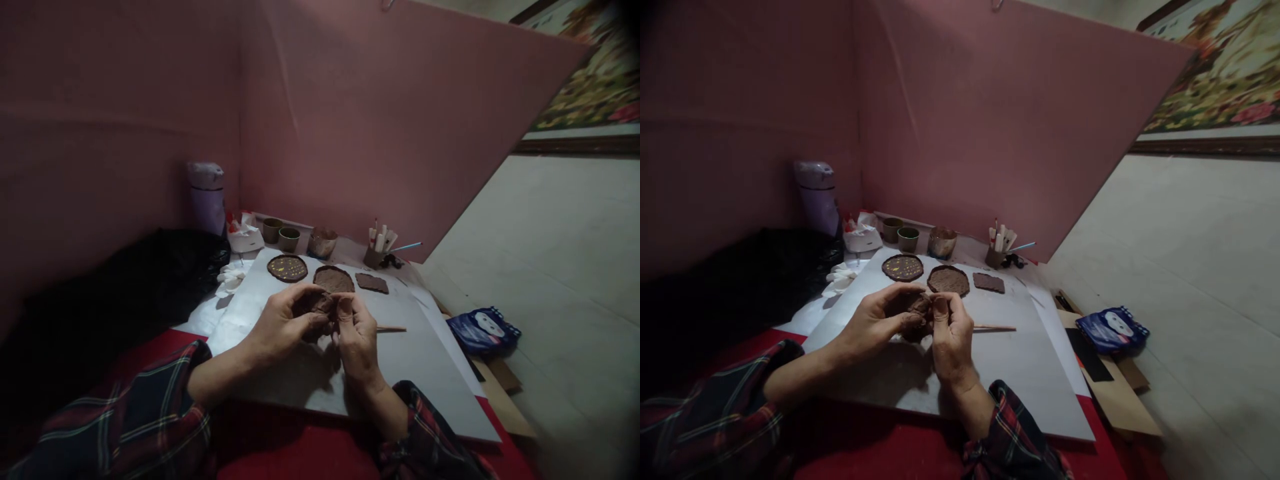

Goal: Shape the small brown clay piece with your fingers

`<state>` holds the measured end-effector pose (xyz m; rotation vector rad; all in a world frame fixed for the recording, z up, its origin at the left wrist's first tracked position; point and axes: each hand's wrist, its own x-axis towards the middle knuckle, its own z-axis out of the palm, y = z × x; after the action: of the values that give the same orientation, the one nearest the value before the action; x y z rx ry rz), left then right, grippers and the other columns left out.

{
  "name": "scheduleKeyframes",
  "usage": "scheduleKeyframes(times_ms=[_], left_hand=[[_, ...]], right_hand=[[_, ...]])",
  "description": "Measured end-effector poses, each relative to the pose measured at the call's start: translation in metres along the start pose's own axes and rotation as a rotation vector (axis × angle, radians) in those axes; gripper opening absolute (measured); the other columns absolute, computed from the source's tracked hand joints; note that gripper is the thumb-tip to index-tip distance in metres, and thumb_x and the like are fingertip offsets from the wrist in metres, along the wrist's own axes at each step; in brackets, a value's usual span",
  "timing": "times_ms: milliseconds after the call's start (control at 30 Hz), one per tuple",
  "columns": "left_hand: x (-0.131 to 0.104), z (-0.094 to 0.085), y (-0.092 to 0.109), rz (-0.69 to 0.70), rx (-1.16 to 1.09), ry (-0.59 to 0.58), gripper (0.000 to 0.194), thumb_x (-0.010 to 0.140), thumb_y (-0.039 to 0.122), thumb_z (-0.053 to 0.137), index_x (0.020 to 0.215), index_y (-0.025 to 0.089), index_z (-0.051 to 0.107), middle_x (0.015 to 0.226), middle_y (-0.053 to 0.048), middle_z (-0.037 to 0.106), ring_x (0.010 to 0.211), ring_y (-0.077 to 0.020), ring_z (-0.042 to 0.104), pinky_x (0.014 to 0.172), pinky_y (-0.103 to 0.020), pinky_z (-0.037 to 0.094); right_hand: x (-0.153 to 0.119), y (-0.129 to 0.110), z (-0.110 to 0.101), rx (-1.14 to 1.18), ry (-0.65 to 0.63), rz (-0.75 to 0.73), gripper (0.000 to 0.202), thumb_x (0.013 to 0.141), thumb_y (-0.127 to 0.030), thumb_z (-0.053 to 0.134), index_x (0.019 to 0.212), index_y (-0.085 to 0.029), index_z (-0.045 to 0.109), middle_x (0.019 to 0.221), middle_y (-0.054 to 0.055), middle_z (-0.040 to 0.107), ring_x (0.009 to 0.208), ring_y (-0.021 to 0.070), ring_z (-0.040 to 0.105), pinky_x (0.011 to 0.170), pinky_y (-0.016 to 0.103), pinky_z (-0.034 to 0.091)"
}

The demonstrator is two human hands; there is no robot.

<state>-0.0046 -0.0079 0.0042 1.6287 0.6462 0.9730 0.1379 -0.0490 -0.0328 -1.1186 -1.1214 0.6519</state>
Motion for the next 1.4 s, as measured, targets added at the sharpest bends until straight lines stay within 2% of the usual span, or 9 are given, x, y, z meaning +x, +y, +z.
scheduleKeyframes(times_ms=[133,267,367,600,767,867,1067,1233,1400], left_hand=[[0.000,-0.001,-0.001,0.038,0.028,0.014,0.029,0.078,0.022,0.067,0.106,0.014,0.068,0.102,-0.010,0.069,0.088,-0.0180,0.063,0.074,-0.028,0.052],[0.000,-0.003,-0.001,0.077,0.004,0.038,0.015,0.077,0.021,0.068,0.090,0.013,0.069,0.090,-0.007,0.068,0.075,-0.0146,0.061,0.066,-0.024,0.051],[0.000,-0.003,-0.001,0.046,-0.066,0.025,0.015,0.079,0.026,0.069,0.086,0.013,0.067,0.074,-0.003,0.063,0.060,-0.0107,0.056,0.055,-0.022,0.047],[0.000,-0.002,0.006,-0.008,-0.140,0.075,0.014,0.076,0.024,0.072,0.083,0.013,0.070,0.069,-0.002,0.066,0.054,-0.0098,0.056,0.051,-0.021,0.048],[0.003,-0.002,0.002,-0.084,-0.228,0.105,0.048,0.079,0.038,0.072,0.119,0.013,0.065,0.083,-0.005,0.072,0.054,-0.0115,0.061,0.050,-0.023,0.051],[0.006,-0.004,-0.001,-0.094,-0.262,0.078,0.060,0.081,0.053,0.068,0.123,0.011,0.058,0.070,-0.003,0.069,0.052,-0.0139,0.063,0.049,-0.025,0.052],[0.007,-0.004,0.000,-0.134,-0.263,-0.012,0.047,0.069,0.045,0.080,0.095,0.009,0.064,0.067,-0.002,0.065,0.049,-0.0098,0.057,0.045,-0.020,0.047],[0.006,-0.003,0.001,-0.120,-0.267,0.001,0.033,0.075,0.038,0.073,0.091,0.009,0.065,0.061,-0.001,0.063,0.045,-0.0098,0.055,0.042,-0.021,0.045],[0.006,-0.004,0.003,-0.087,-0.236,-0.039,0.024,0.078,0.033,0.071,0.087,0.011,0.067,0.061,0.000,0.062,0.045,-0.0077,0.052,0.041,-0.018,0.042]], right_hand=[[0.000,-0.003,0.002,0.040,-0.018,-0.016,0.035,0.090,-0.054,0.057,0.086,-0.020,0.059,0.070,-0.002,0.057,0.063,0.0103,0.052,0.059,0.023,0.046],[-0.002,-0.008,0.004,0.021,-0.069,-0.026,0.028,0.088,-0.047,0.063,0.082,-0.019,0.061,0.070,-0.002,0.060,0.059,0.0097,0.053,0.055,0.022,0.046],[-0.003,-0.009,0.005,0.018,-0.095,-0.031,0.028,0.088,-0.045,0.064,0.081,-0.018,0.062,0.068,-0.002,0.062,0.059,0.0094,0.055,0.054,0.021,0.045],[-0.002,-0.007,0.005,0.066,-0.119,-0.019,0.028,0.085,-0.047,0.067,0.088,-0.019,0.062,0.074,-0.001,0.065,0.061,0.0096,0.058,0.057,0.022,0.048],[0.002,-0.010,0.004,0.098,-0.058,0.033,0.030,0.081,-0.048,0.070,0.084,-0.019,0.061,0.072,-0.001,0.063,0.058,0.0095,0.055,0.051,0.021,0.046],[0.004,-0.009,0.002,0.157,-0.030,0.084,0.033,0.080,-0.050,0.070,0.087,-0.020,0.059,0.067,-0.003,0.061,0.049,0.0087,0.051,0.043,0.021,0.043],[0.003,-0.009,0.001,0.139,-0.055,0.038,0.030,0.081,-0.047,0.070,0.087,-0.020,0.060,0.069,-0.003,0.062,0.054,0.0096,0.056,0.048,0.022,0.047],[0.002,-0.012,0.002,0.121,-0.067,0.023,0.036,0.082,-0.052,0.067,0.095,-0.019,0.061,0.074,-0.002,0.063,0.052,0.0086,0.053,0.045,0.022,0.045],[0.003,-0.014,0.004,0.115,-0.074,0.072,0.032,0.079,-0.047,0.073,0.080,-0.018,0.060,0.065,-0.004,0.060,0.052,0.0083,0.053,0.046,0.021,0.044]])
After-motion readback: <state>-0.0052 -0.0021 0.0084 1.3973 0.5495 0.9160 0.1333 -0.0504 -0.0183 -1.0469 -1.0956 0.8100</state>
